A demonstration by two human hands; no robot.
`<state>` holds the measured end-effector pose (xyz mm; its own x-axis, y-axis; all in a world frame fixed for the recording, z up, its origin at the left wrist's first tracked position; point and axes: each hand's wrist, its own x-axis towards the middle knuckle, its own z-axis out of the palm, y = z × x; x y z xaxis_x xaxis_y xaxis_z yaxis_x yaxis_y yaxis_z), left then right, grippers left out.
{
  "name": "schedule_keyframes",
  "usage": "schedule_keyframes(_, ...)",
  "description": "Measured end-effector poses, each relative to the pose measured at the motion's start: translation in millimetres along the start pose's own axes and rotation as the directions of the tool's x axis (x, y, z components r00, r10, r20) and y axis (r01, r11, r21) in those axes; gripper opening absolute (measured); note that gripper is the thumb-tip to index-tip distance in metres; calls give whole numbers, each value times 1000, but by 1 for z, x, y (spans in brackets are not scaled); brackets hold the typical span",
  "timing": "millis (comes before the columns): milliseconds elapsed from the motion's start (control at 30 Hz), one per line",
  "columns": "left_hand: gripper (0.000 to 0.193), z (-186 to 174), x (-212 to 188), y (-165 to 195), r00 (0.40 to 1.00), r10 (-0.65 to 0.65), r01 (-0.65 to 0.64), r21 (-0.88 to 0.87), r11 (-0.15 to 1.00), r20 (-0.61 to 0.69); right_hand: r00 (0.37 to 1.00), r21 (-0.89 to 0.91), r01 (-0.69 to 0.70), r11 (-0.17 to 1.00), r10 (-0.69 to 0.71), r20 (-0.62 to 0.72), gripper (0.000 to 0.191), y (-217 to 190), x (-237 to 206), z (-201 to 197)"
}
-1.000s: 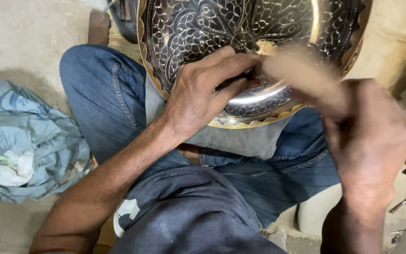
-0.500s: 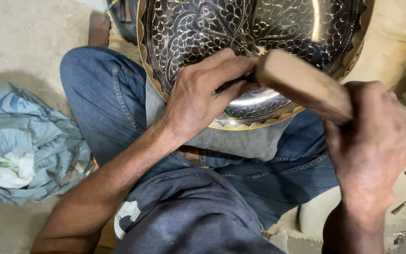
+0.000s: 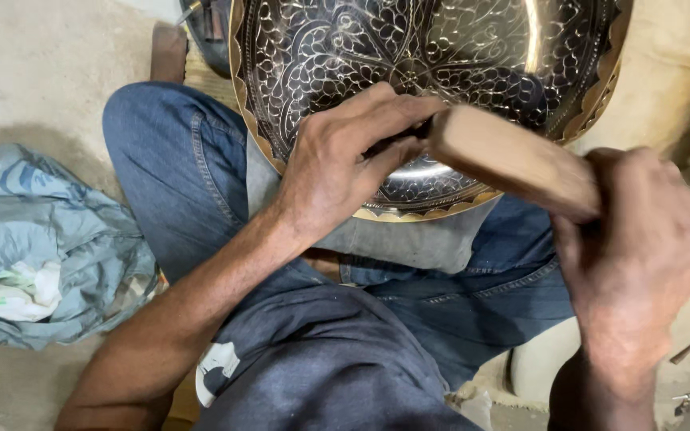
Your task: The person sits cross-legged and uses a wooden mallet to strike a metal chisel held against a large brass bowl, creating or refining a decorative pattern. The person repeatedly taps the chisel along the bowl's surface, adjusting the chisel position as needed.
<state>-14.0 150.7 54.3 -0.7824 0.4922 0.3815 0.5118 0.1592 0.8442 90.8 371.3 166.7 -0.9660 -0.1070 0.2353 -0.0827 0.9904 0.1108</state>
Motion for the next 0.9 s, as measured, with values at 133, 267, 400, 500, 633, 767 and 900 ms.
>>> schedule_keyframes(133, 35, 1, -4, -5, 1000, -18, 18, -6, 1000, 2, 988, 151, -151, 977, 142, 68, 43, -6, -6, 1)
schedule_keyframes(267, 30, 0, -2, -11, 999, 17, -22, -116, 993, -45, 987, 116, -163, 980, 159, 38, 34, 0, -14, 15)
schedule_keyframes(400, 26, 2, 12, -18, 995, 70, -61, -130, 990, 69, 936, 403, -333, 853, 352, 29, 34, 2, -23, 27)
schedule_keyframes(500, 31, 2, 21, -21, 980, 124, -117, -52, 992, 155, 951, 375, -307, 875, 301, 74, 33, -1, -26, 27)
schedule_keyframes(633, 32, 1, 17, -19, 981, 141, -137, -40, 990, 133, 962, 403, -269, 874, 266, 66, 39, -6, -22, 23)
schedule_keyframes(767, 31, 4, 13, -13, 988, 132, -133, 6, 991, 78, 962, 406, -269, 873, 261, 77, 41, -8, -16, 20)
schedule_keyframes(900, 31, 4, 11, -10, 990, 96, -98, 16, 995, 103, 966, 414, -252, 875, 250, 60, 41, -7, -13, 17)
